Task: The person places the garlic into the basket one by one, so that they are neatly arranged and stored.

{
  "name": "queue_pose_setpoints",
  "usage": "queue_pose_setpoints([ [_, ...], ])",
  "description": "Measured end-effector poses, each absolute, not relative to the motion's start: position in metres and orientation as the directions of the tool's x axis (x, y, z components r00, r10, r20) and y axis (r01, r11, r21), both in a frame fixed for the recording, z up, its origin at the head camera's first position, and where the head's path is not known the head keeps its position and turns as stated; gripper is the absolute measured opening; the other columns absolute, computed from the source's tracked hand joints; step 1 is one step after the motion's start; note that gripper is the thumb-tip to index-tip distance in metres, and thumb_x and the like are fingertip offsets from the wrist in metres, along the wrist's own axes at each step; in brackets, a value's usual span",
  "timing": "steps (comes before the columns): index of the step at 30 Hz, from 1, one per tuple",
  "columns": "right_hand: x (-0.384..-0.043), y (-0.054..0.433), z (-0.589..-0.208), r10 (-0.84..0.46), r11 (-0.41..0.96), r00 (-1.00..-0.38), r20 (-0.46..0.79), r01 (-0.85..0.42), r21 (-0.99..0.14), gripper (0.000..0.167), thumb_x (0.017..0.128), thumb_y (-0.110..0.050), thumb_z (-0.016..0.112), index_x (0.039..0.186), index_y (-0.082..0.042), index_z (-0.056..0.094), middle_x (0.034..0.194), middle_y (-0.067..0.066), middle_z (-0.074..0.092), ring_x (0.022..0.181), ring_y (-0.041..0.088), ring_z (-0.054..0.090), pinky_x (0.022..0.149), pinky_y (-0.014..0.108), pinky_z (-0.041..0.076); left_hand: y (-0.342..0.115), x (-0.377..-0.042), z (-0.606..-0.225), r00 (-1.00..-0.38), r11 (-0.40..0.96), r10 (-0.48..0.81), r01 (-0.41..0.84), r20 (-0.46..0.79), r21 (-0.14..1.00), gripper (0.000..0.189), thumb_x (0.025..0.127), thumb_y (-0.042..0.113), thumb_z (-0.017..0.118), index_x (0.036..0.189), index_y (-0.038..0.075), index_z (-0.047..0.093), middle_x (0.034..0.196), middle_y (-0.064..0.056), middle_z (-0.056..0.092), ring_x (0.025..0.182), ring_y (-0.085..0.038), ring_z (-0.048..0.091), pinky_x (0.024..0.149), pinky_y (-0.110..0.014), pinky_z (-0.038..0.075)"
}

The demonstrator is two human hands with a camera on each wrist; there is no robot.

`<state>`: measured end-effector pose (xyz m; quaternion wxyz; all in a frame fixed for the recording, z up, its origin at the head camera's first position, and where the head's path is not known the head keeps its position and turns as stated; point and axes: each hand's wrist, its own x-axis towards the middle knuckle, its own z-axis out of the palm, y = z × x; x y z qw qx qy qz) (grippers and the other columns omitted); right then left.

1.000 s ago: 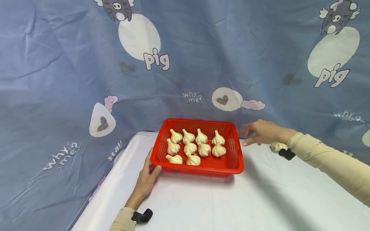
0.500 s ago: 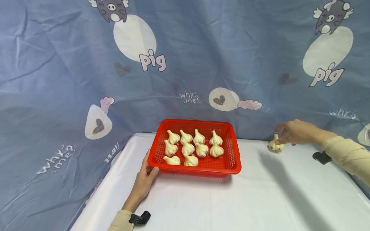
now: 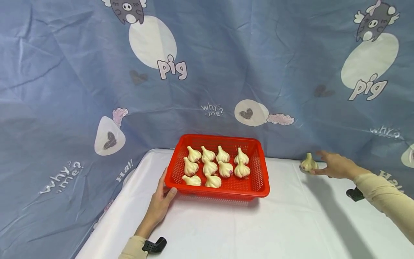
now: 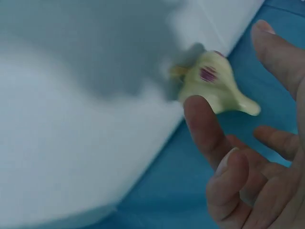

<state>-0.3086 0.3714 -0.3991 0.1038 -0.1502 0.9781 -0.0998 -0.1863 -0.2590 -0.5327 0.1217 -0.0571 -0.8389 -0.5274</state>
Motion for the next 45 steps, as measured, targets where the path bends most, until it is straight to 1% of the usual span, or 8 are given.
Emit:
queue_pose_setpoints([
  [7,-0.313,0.370,-0.437,-0.281,0.928,-0.957,-0.072,-0.252,-0.274,0.089,0.096,-0.046,0.076,0.147,0.018,0.038,0.128,0.050,0.054,0.092,0.044,0.073,0.087,0.067,0.053,-0.263,-0.185,-0.532,-0.961,0.443,-0.030,0.233,0.274,0.866,0.081,0.104,0.020,0.063,0.171,0.033,0.019,0.162,-0.018,0.050,0.128,-0.040,0.068,0.113,-0.070,0.041],
  [9,-0.314,0.368,-0.445,-0.259,0.924,-0.963,-0.069,-0.227,-0.307,0.090,0.098,-0.047,0.074,0.148,0.018,0.038,0.128,0.050,0.053,0.091,0.042,0.073,0.085,0.063,0.054,-0.264,-0.186,-0.531,-0.960,0.437,-0.027,0.239,0.278,0.867,0.083,0.104,0.019,0.064,0.171,0.032,0.019,0.162,-0.018,0.050,0.128,-0.041,0.067,0.112,-0.071,0.042],
  [13,-0.315,0.364,-0.455,-0.241,0.911,-0.968,-0.074,-0.199,-0.360,0.085,0.101,-0.044,0.071,0.147,0.018,0.036,0.127,0.048,0.054,0.069,0.019,0.071,0.077,0.053,0.057,-0.264,-0.185,-0.530,-0.960,0.424,-0.022,0.243,0.278,0.872,0.084,0.102,0.019,0.065,0.171,0.031,0.019,0.162,-0.019,0.050,0.129,-0.041,0.067,0.112,-0.071,0.042],
  [15,-0.316,0.362,-0.457,-0.246,0.914,-0.968,-0.055,-0.212,-0.346,0.079,0.101,-0.040,0.071,0.146,0.017,0.038,0.126,0.047,0.056,0.068,0.018,0.070,0.076,0.053,0.056,-0.264,-0.184,-0.530,-0.960,0.421,-0.026,0.241,0.277,0.875,0.084,0.102,0.018,0.065,0.171,0.030,0.020,0.162,-0.018,0.050,0.129,-0.042,0.067,0.112,-0.071,0.042],
  [22,-0.315,0.361,-0.463,-0.247,0.925,-0.969,0.020,-0.242,-0.293,0.060,0.101,-0.026,0.072,0.139,0.012,0.045,0.124,0.045,0.060,0.082,0.036,0.073,0.078,0.059,0.056,-0.264,-0.183,-0.533,-0.964,0.427,-0.030,0.226,0.264,0.876,0.082,0.104,0.020,0.063,0.171,0.034,0.018,0.163,-0.018,0.049,0.129,-0.041,0.067,0.113,-0.070,0.041],
  [29,-0.312,0.362,-0.473,-0.166,0.919,-0.986,0.001,-0.155,-0.362,0.064,0.104,-0.034,0.067,0.139,0.011,0.039,0.136,0.046,0.053,0.121,0.066,0.056,0.096,0.071,0.047,-0.263,-0.184,-0.533,-0.968,0.423,-0.028,0.215,0.250,0.880,0.083,0.104,0.023,0.064,0.171,0.039,0.017,0.162,-0.017,0.051,0.129,-0.040,0.066,0.114,-0.069,0.041],
  [39,-0.313,0.360,-0.476,-0.130,0.906,-0.991,0.022,-0.128,-0.403,0.063,0.104,-0.033,0.067,0.138,0.010,0.037,0.136,0.047,0.051,0.115,0.064,0.059,0.092,0.069,0.049,-0.262,-0.188,-0.533,-0.965,0.432,-0.032,0.223,0.262,0.874,0.082,0.104,0.024,0.064,0.171,0.038,0.018,0.162,-0.016,0.050,0.129,-0.041,0.067,0.113,-0.070,0.042],
  [45,-0.312,0.363,-0.486,-0.132,0.895,-0.989,0.063,-0.146,-0.422,0.064,0.106,-0.033,0.064,0.141,0.011,0.035,0.140,0.044,0.048,0.121,0.067,0.053,0.097,0.072,0.045,-0.261,-0.186,-0.533,-0.963,0.423,-0.025,0.235,0.270,0.875,0.082,0.104,0.021,0.065,0.171,0.034,0.019,0.159,-0.018,0.053,0.128,-0.040,0.068,0.111,-0.070,0.043],
])
